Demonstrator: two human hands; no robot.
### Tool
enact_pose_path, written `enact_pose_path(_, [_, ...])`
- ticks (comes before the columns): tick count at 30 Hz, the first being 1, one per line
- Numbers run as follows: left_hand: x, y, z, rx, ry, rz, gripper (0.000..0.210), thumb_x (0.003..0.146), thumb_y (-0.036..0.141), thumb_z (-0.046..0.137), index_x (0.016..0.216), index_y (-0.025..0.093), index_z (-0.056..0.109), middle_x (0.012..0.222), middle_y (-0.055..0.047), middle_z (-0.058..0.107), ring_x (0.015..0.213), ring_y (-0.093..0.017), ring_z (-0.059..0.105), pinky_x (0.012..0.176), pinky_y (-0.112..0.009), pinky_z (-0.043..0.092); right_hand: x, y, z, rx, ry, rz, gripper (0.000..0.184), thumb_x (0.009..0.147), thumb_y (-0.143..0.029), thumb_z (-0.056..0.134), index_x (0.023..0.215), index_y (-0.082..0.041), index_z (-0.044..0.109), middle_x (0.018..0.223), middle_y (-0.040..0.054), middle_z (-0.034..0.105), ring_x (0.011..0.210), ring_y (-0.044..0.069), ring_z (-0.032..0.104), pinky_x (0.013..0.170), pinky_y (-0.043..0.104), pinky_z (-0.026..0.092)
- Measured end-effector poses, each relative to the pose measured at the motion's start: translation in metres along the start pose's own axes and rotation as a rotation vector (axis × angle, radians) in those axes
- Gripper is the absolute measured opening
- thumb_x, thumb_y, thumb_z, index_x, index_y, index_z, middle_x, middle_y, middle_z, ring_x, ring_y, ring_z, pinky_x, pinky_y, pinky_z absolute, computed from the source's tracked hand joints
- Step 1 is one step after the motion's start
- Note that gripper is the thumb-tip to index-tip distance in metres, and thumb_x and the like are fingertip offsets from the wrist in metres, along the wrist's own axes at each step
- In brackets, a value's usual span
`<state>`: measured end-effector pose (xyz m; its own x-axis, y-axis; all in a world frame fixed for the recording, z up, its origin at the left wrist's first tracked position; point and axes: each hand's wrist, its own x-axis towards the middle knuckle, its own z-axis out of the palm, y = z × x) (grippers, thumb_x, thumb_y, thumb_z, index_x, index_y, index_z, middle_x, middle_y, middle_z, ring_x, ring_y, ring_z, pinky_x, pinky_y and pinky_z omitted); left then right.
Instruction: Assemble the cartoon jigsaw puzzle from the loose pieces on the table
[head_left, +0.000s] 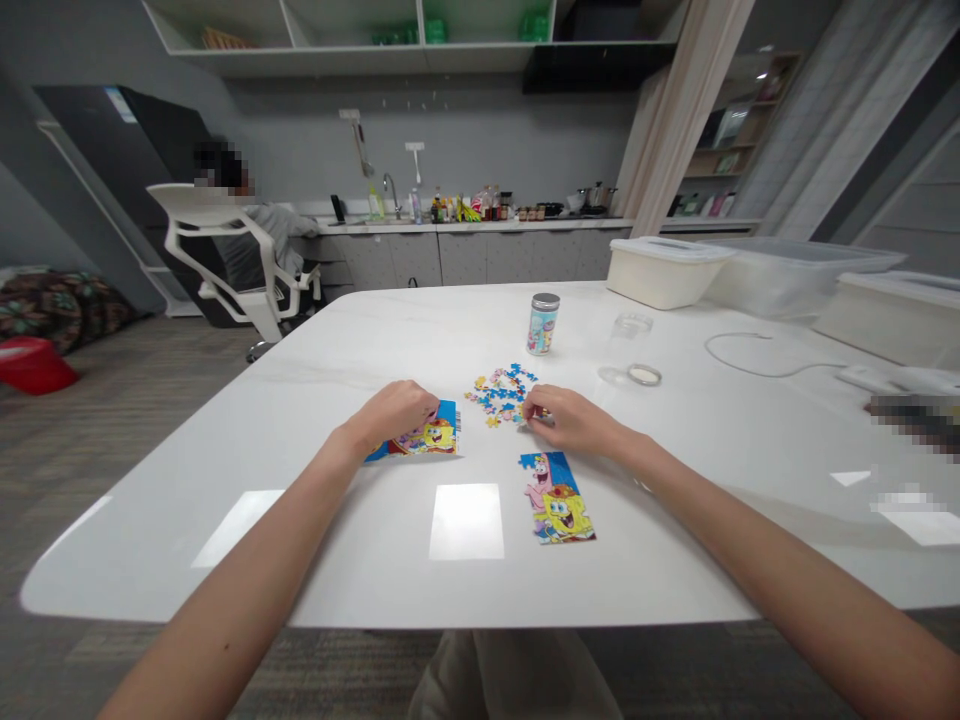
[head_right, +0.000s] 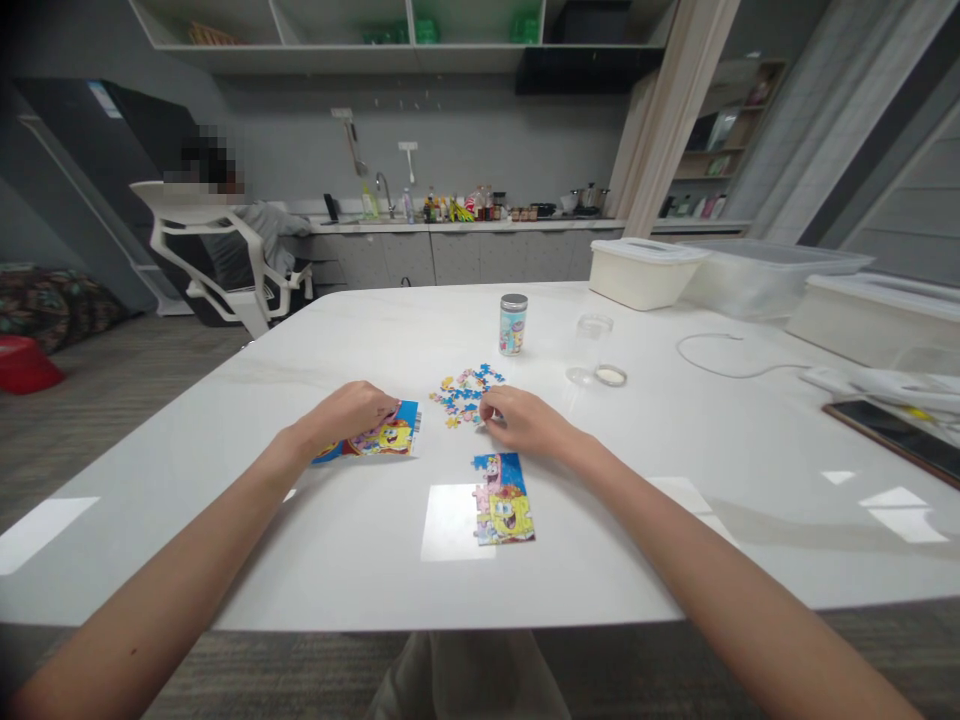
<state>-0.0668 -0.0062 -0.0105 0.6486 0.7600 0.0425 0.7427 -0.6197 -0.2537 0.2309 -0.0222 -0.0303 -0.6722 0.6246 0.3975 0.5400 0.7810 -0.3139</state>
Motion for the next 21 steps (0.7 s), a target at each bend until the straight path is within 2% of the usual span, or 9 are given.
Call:
enact_pose_path(9, [-0.0004, 0.0013, -0.0008, -0.007, 0.014, -0.007, 0.021, 0.071, 0.005, 0.047, 0.06, 0.017, 0.06, 0.056, -0.004, 0.063, 0.046, -0.013, 0.047, 0.048, -0.025, 0.025, 0.001, -0.0053, -0.0035, 0.059, 0.009, 0.02, 0.017, 0.072, -0.003, 0.054, 0.077, -0.019, 0.053, 0.076, 0.0017, 0.06, 0.069, 0.015, 0.054, 0.066, 0.027, 0.043])
enact_pose_path(15, [-0.0004, -0.0019, 0.0024, -0.015, 0.047, -0.001, 0.022, 0.076, 0.009, 0.046, 0.06, 0.017, 0.06, 0.058, -0.004, 0.063, 0.047, -0.012, 0.049, 0.048, -0.025, 0.028, 0.0014, -0.0038, -0.0004, 0.021, 0.021, 0.007, 0.015, 0.079, -0.005, 0.052, 0.082, -0.017, 0.06, 0.079, 0.0031, 0.058, 0.071, 0.014, 0.055, 0.067, 0.027, 0.044])
enact_pose_path(21, [-0.0018, -0.0017, 0.0012, -0.015, 0.044, 0.01, 0.022, 0.076, 0.009, 0.046, 0.061, 0.017, 0.061, 0.058, -0.005, 0.064, 0.047, -0.013, 0.049, 0.048, -0.025, 0.027, 0.0005, -0.0015, 0.0011, 0.009, -0.001, 0.032, 0.013, 0.084, -0.012, 0.056, 0.091, -0.018, 0.064, 0.082, 0.0044, 0.064, 0.072, 0.016, 0.058, 0.067, 0.028, 0.046])
